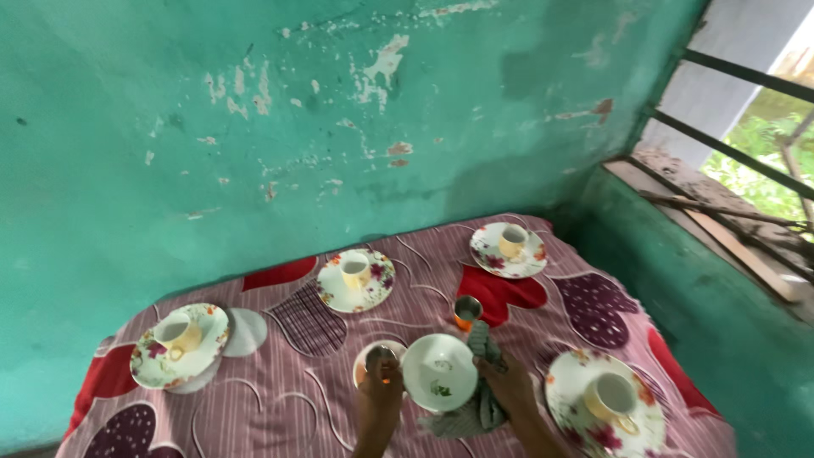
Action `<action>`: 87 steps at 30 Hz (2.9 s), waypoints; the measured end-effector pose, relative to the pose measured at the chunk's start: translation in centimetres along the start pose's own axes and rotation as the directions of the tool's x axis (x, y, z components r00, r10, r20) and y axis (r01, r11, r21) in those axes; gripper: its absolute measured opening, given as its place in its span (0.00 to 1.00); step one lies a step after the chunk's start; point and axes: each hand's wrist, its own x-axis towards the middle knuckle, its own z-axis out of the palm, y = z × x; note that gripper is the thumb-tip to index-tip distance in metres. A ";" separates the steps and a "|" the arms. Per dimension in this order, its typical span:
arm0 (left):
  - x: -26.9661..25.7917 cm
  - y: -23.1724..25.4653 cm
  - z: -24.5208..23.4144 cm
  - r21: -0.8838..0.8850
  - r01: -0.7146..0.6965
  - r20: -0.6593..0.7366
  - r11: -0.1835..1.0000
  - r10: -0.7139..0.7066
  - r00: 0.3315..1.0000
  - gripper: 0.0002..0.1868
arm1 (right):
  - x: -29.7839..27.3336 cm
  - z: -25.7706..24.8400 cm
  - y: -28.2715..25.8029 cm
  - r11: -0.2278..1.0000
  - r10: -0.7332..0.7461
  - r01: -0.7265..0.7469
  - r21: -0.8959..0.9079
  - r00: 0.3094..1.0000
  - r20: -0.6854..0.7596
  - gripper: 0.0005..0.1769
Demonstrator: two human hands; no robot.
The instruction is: The person wipes and cleans an orange cup and a white bowl using a cloth by hand while standing over a table set with dishes.
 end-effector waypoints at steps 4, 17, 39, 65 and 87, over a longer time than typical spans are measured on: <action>4.2 -3.2 1.1 0.057 -0.042 0.004 0.997 0.042 0.999 0.14 | 2.8 0.8 -2.5 0.998 0.068 -0.068 -0.008 0.997 0.030 0.30; 13.6 -1.2 2.4 0.014 0.134 0.226 0.991 -0.134 0.965 0.26 | 9.6 5.4 -1.5 0.930 0.019 -0.014 -0.368 1.000 0.011 0.22; 19.2 -9.3 4.6 0.274 0.173 0.175 0.946 -0.225 0.958 0.25 | 8.3 8.5 -4.5 0.819 0.011 0.014 -0.573 0.999 0.039 0.18; 7.2 -0.3 9.5 0.571 -0.382 0.530 0.727 0.029 0.848 0.26 | 1.6 5.4 -5.0 0.844 -0.311 0.395 -0.363 0.911 0.270 0.35; 0.0 1.4 5.8 0.574 -0.373 0.520 0.729 0.028 0.854 0.33 | -5.1 3.0 -6.1 0.757 -0.558 0.651 -0.062 0.693 0.457 0.40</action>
